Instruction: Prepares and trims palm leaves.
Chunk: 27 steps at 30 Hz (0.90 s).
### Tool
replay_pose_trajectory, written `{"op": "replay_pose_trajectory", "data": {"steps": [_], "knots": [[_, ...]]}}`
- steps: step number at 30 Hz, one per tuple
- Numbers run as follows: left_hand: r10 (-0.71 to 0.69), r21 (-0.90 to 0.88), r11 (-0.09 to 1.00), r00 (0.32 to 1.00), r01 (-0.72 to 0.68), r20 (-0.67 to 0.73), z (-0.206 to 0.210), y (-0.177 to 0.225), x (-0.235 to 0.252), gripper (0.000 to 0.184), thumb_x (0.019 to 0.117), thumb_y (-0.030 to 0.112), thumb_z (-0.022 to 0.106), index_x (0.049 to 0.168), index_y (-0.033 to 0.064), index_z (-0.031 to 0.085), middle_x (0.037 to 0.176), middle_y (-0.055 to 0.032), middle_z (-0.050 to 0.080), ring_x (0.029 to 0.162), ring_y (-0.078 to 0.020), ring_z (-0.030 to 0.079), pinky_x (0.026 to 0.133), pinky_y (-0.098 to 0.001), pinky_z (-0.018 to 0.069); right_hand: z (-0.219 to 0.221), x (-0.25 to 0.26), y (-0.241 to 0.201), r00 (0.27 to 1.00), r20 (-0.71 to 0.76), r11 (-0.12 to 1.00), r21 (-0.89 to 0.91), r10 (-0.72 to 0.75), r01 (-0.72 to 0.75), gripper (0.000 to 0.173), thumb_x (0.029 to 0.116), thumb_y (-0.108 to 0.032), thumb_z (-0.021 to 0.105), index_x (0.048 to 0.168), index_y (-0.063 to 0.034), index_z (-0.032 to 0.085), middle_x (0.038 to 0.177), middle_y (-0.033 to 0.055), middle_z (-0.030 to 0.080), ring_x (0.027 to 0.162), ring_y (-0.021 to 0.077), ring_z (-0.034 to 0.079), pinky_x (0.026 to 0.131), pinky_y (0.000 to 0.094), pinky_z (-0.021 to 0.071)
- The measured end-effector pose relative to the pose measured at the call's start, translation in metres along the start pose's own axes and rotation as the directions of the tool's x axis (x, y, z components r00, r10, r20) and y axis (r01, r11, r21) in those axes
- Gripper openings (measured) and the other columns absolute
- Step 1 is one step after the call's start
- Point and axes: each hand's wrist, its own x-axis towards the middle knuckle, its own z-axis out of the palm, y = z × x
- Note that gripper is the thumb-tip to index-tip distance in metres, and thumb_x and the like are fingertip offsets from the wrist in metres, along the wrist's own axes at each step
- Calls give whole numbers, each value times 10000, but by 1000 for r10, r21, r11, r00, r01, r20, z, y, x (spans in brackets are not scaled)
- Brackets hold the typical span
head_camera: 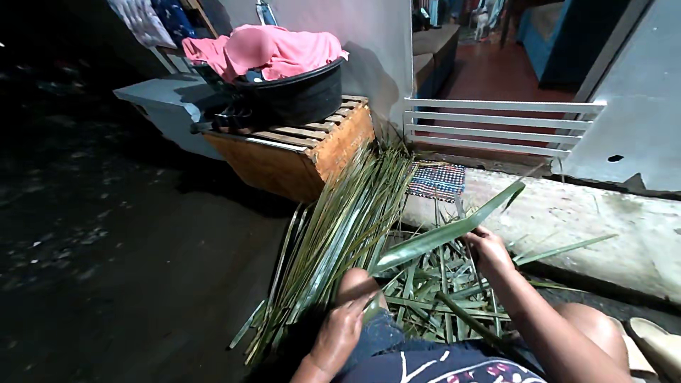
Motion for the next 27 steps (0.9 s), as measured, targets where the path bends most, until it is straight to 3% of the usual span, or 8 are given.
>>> {"op": "replay_pose_trajectory", "data": {"steps": [3,8,9,17,22,27], "knots": [[-69,5,998,997,69,29,-7,-9,-11,263,946,4,612,1154,39,770,1001,-171,774,895,-334,769,834,-542,614,-19,12,-3,997,-72,1000,24,-2,4,132,942,27,604,1051,-19,661,738,19,613,459,58,431,412,226,378],[21,106,994,1000,-20,-9,-19,-31,-21,229,885,-1,618,1042,9,784,942,-161,766,850,-320,764,795,-498,620,-61,28,-12,982,-188,997,71,26,-13,167,1000,-48,567,1161,-44,612,654,-12,493,443,63,387,412,229,366],[22,109,994,1000,-22,6,-24,-36,-23,247,896,-8,616,1080,16,780,975,-159,770,883,-319,766,820,-493,620,-69,31,-14,978,-209,996,84,28,-10,175,1002,-48,564,1172,-48,608,647,-14,481,438,62,385,407,225,366],[-73,130,989,996,66,50,-47,-64,-36,309,880,-92,606,1118,14,770,1040,-194,763,933,-379,755,841,-571,596,-105,42,-30,932,-362,996,87,29,3,75,981,-42,576,1034,-86,606,629,-25,458,434,61,370,406,222,362],[-227,182,960,971,211,74,-77,-82,-50,293,930,-89,586,1166,-20,747,1123,-243,738,1030,-447,722,924,-625,550,-130,47,-39,911,-413,991,129,15,42,42,1008,-88,562,1022,-116,590,659,-40,500,452,46,398,413,206,367],[-506,268,837,861,478,44,-114,-115,-80,293,1022,-7,516,1252,-63,688,1248,-303,674,1172,-512,644,1036,-661,462,-161,52,-47,884,-468,985,158,6,77,119,1016,-161,616,1127,-125,593,704,-49,526,461,27,400,409,193,355]]}}
